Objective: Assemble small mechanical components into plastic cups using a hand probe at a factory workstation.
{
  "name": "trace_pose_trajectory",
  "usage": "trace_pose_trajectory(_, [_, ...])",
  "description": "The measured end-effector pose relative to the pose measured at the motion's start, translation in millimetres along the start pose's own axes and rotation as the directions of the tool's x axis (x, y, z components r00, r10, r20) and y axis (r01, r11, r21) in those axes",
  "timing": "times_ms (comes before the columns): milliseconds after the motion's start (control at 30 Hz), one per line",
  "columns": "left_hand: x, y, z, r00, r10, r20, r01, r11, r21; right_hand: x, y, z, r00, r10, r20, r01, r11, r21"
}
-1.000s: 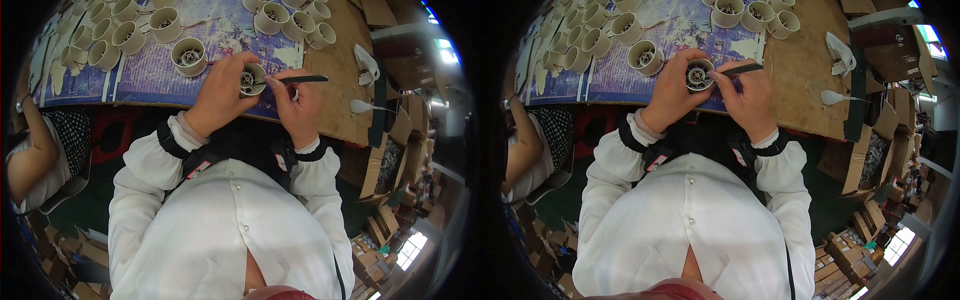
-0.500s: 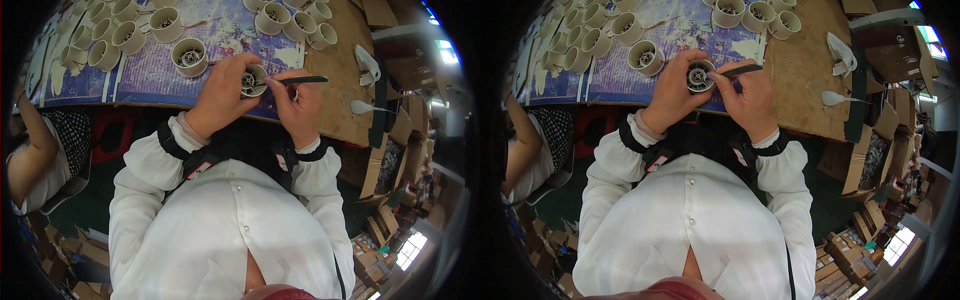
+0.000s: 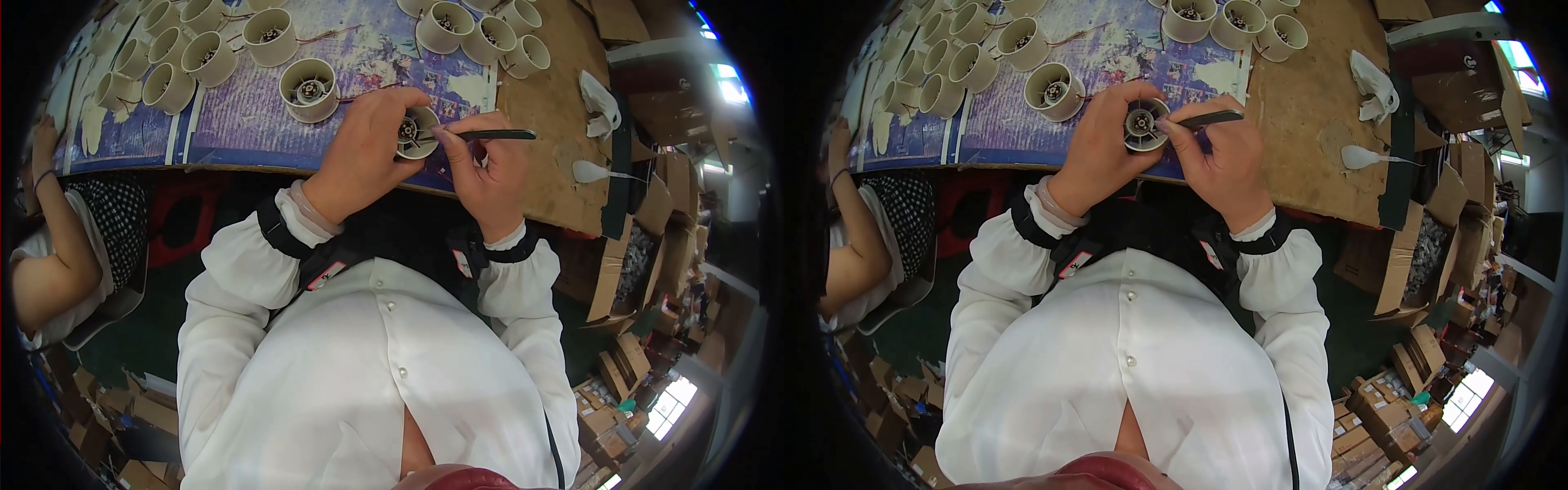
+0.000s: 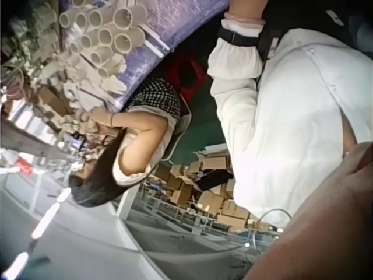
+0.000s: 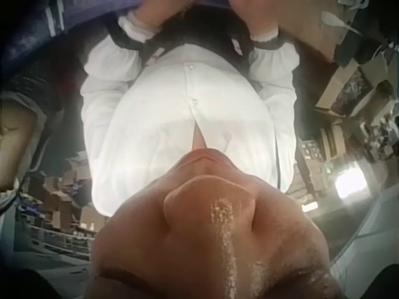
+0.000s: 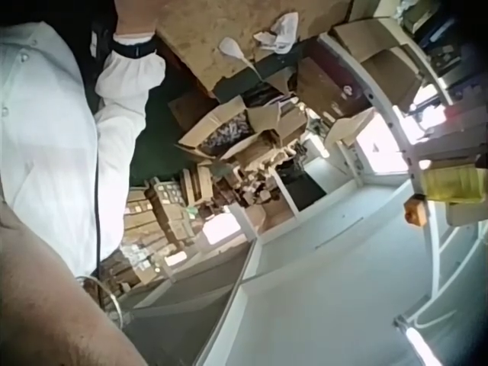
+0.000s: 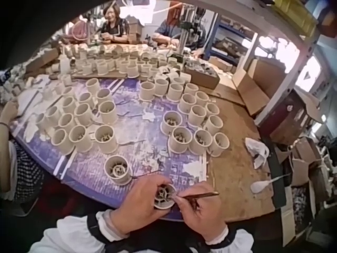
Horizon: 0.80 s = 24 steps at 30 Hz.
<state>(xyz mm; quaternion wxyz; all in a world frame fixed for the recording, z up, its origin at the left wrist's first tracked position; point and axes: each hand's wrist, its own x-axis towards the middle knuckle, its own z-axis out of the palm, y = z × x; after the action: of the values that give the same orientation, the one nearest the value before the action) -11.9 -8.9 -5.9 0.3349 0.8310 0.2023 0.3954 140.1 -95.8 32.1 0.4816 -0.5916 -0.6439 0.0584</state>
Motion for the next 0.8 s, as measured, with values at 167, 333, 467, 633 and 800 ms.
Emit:
trace_pose_trajectory(167, [-0.3, -0.7, 1.1, 1.0, -0.012, 0.005, 0.012, 1.0, -0.012, 2.9, -1.9, 1.3, 0.998, -0.059, -0.007, 0.059, 0.998, -0.037])
trace_pose_trajectory(333, [-0.3, -0.5, 1.4, 1.0, -0.025, 0.005, 0.025, 1.0, -0.009, -0.6, -1.4, 0.5, 0.998, -0.058, -0.013, 0.057, 0.998, -0.034])
trace_pose_trajectory(467, [-0.5, -0.9, 1.4, 1.0, -0.03, 0.006, 0.03, 0.999, -0.013, 1.8, -1.6, 0.9, 0.995, -0.097, -0.003, 0.097, 0.993, -0.073])
trace_pose_trajectory(633, [0.3, -1.8, 2.3, 1.0, -0.031, 0.006, 0.031, 0.999, -0.016, 1.2, -0.8, 1.7, 0.997, -0.075, -0.028, 0.074, 0.996, -0.042])
trace_pose_trajectory(800, [-0.3, -1.0, 1.0, 0.999, -0.04, 0.011, 0.04, 0.999, -0.029, 1.7, -3.5, 1.7, 1.0, -0.004, -0.023, 0.003, 1.0, -0.028])
